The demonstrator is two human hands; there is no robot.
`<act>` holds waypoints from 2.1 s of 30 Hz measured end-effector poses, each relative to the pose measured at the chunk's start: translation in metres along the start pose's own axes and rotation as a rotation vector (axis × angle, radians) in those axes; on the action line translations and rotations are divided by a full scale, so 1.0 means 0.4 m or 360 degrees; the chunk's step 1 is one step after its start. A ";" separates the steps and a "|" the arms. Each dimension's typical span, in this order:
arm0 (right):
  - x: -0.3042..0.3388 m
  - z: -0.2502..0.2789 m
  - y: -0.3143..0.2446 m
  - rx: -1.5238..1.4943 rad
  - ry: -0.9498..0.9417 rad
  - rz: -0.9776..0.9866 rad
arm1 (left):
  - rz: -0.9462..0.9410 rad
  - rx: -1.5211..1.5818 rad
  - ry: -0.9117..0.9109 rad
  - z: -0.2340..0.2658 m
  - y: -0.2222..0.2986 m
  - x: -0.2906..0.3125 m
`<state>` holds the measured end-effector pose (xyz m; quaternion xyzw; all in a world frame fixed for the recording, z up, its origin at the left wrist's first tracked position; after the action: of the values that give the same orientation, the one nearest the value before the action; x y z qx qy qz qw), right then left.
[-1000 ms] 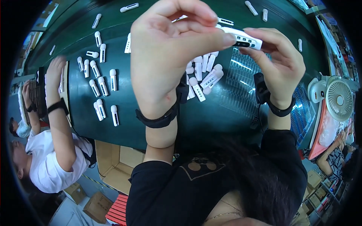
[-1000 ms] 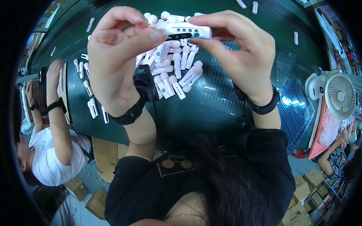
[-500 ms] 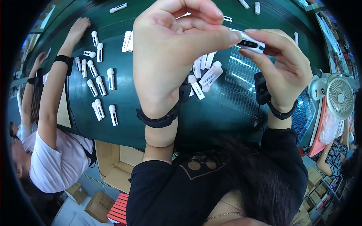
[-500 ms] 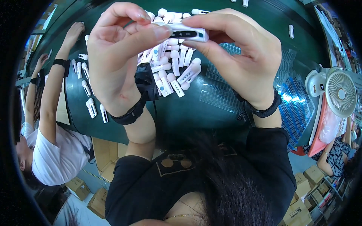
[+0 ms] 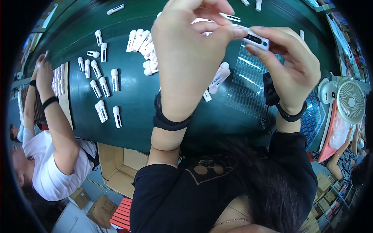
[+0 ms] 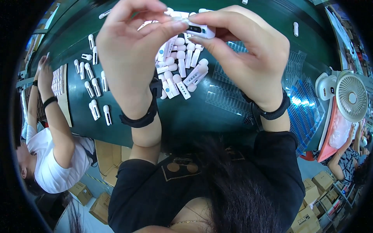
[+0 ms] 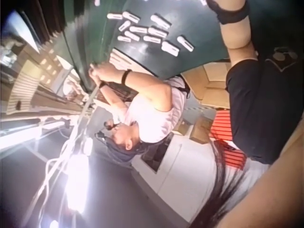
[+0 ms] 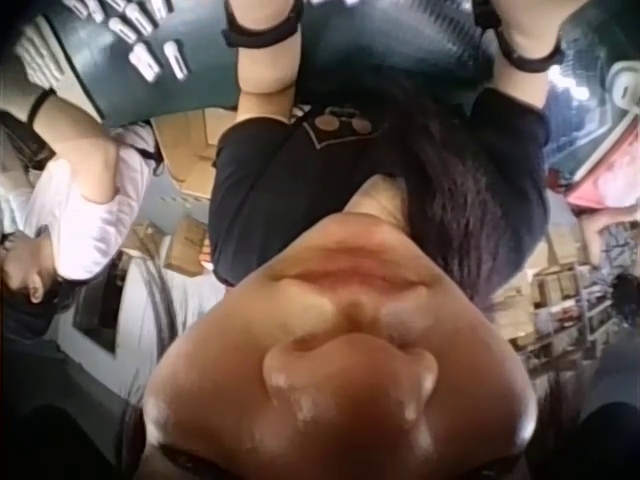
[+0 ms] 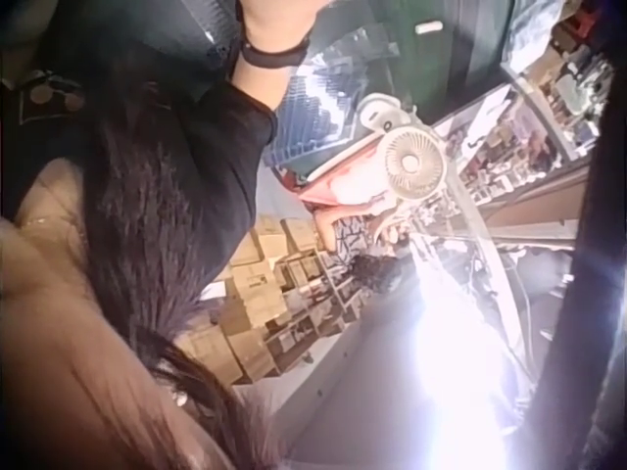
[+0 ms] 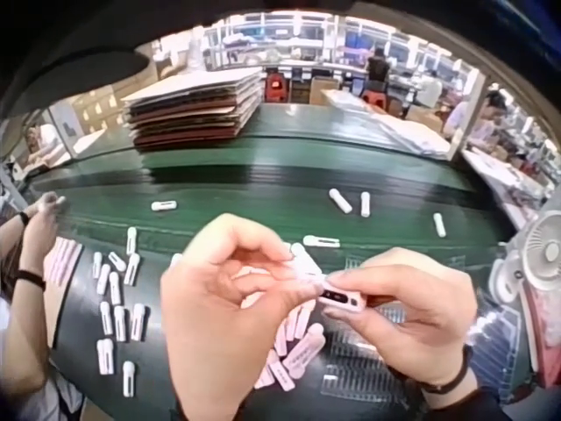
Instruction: Manually assemble small white electronic components on a production line.
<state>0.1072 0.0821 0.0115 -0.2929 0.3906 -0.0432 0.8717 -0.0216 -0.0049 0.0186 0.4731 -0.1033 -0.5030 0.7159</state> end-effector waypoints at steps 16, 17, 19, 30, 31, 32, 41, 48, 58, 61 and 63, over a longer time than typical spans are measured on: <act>0.018 -0.002 0.059 -0.0109 0.0027 -0.0114 | 0.0087 0.0531 -0.0361 -0.089 -0.094 -0.031; 0.015 -0.006 0.063 -0.0110 0.0025 -0.0106 | 0.0116 0.0526 -0.0288 -0.092 -0.101 -0.031; 0.006 -0.011 0.082 -0.0180 0.0027 -0.0217 | 0.0169 0.0525 -0.0152 -0.103 -0.115 -0.035; -0.129 -0.165 0.557 0.0080 -0.0292 -0.0503 | 0.0082 0.0161 0.0635 -0.059 -0.114 -0.054; -0.150 -0.177 0.564 0.0071 -0.0299 -0.0501 | 0.0138 0.0160 0.0623 -0.051 -0.108 -0.049; -0.172 -0.183 0.575 0.0469 -0.0305 -0.0618 | 0.0145 0.0154 0.0629 -0.045 -0.100 -0.045; -0.217 -0.200 0.648 0.0898 -0.0658 -0.0616 | 0.0378 0.0601 0.0471 -0.021 -0.065 -0.051; -0.118 -0.102 0.376 0.0285 -0.1145 -0.1009 | 0.0379 0.0827 0.0540 0.015 -0.135 -0.042; -0.203 -0.198 0.572 0.0531 -0.0801 -0.1266 | 0.0388 0.1010 0.0505 0.035 -0.050 -0.009; -0.198 -0.142 0.752 0.0780 -0.0660 -0.1002 | 0.0319 0.0989 0.0202 -0.032 -0.010 -0.035; -0.177 -0.159 0.749 0.1183 -0.0894 -0.0210 | 0.0242 0.0803 -0.0058 -0.043 -0.012 -0.022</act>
<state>-0.0327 0.3205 -0.1385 0.0146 0.0781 -0.1547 0.9848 -0.0181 0.0120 0.0085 0.6182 -0.2736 -0.4146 0.6091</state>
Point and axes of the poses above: each hand's wrist, its own x-axis away from the middle knuckle, its own z-axis out of the back of the hand, y = z × x, the point moved 2 cm from there along -x, towards the middle knuckle, and after that the axes turned 5 degrees about z, right-handed, at the moved point
